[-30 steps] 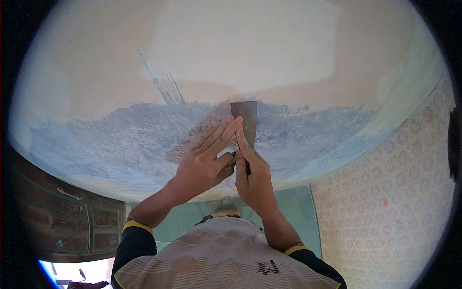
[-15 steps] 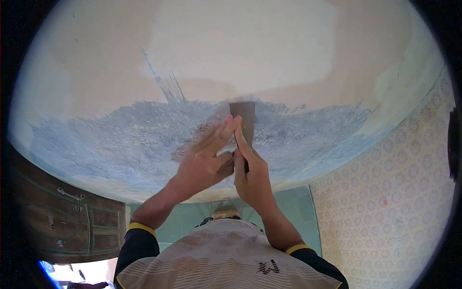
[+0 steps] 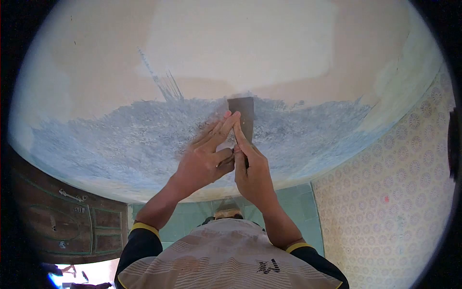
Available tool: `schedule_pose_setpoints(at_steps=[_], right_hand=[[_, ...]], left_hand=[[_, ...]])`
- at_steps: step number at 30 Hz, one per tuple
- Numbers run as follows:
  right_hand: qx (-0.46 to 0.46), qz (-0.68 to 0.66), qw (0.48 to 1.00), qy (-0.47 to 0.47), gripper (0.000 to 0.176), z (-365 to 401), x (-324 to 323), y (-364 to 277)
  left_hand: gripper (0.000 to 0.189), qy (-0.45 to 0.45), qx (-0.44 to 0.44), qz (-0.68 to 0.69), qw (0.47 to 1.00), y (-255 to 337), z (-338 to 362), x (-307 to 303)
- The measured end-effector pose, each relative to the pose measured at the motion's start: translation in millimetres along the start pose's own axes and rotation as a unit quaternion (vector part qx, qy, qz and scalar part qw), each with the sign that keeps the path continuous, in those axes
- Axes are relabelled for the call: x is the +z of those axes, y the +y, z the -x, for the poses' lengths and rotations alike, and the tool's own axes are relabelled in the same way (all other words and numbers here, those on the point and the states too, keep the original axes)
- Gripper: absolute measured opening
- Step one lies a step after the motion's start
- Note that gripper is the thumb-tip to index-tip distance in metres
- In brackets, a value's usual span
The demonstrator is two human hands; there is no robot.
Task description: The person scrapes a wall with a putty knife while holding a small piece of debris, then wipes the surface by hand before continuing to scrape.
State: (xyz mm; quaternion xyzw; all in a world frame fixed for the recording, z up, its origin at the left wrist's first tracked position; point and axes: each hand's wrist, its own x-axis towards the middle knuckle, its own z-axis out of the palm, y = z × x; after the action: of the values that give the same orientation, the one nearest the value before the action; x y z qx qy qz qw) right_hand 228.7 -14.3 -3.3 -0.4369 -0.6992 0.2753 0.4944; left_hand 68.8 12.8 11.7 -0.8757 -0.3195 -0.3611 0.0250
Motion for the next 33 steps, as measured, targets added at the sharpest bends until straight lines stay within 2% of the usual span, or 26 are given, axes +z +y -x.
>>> schedule_pose_setpoints(at_steps=[10, 13, 18, 22, 24, 25, 27, 30, 33], right_hand=[[-0.009, -0.021, 1.000, 0.005, 0.046, -2.4, 1.8, 2.7], [0.016, -0.044, 0.999, -0.008, 0.046, -2.4, 1.6, -1.2], [-0.007, -0.010, 1.000, 0.001, 0.044, -3.6, 1.6, 2.7], [-0.012, -0.033, 0.999, 0.005, 0.044, -1.6, 3.3, 1.5], [0.039, -0.049, 0.998, -0.007, 0.044, 1.3, -0.8, -4.6], [0.035, -0.049, 0.998, -0.008, 0.044, -2.3, -0.3, -1.1], [-0.040, -0.039, 0.998, 0.006, 0.049, -6.3, 2.2, 9.2], [-0.004, -0.028, 1.000, 0.007, 0.044, 1.6, 1.1, 1.4], [-0.021, -0.018, 1.000, 0.004, 0.043, -3.5, -0.9, 4.6]], left_hand=[[0.020, 0.005, 0.000, -0.009, 1.000, -2.9, -0.2, 2.2], [0.021, 0.017, -0.002, -0.018, 1.000, -1.5, -3.3, 0.1], [0.021, 0.009, -0.009, 0.004, 1.000, -2.4, -3.6, -1.4], [0.021, 0.014, -0.005, -0.003, 1.000, -0.5, -2.2, -2.7], [0.021, 0.009, -0.005, 0.003, 1.000, -0.7, -1.1, -0.1], [0.021, 0.003, -0.007, 0.013, 1.000, -1.1, -1.0, 1.1], [0.021, 0.008, -0.005, 0.010, 1.000, -3.1, -3.5, 0.1], [0.020, 0.005, -0.008, 0.008, 1.000, 1.5, 0.5, 1.9], [0.019, 0.006, -0.005, 0.008, 1.000, -4.6, -5.3, 0.1]])
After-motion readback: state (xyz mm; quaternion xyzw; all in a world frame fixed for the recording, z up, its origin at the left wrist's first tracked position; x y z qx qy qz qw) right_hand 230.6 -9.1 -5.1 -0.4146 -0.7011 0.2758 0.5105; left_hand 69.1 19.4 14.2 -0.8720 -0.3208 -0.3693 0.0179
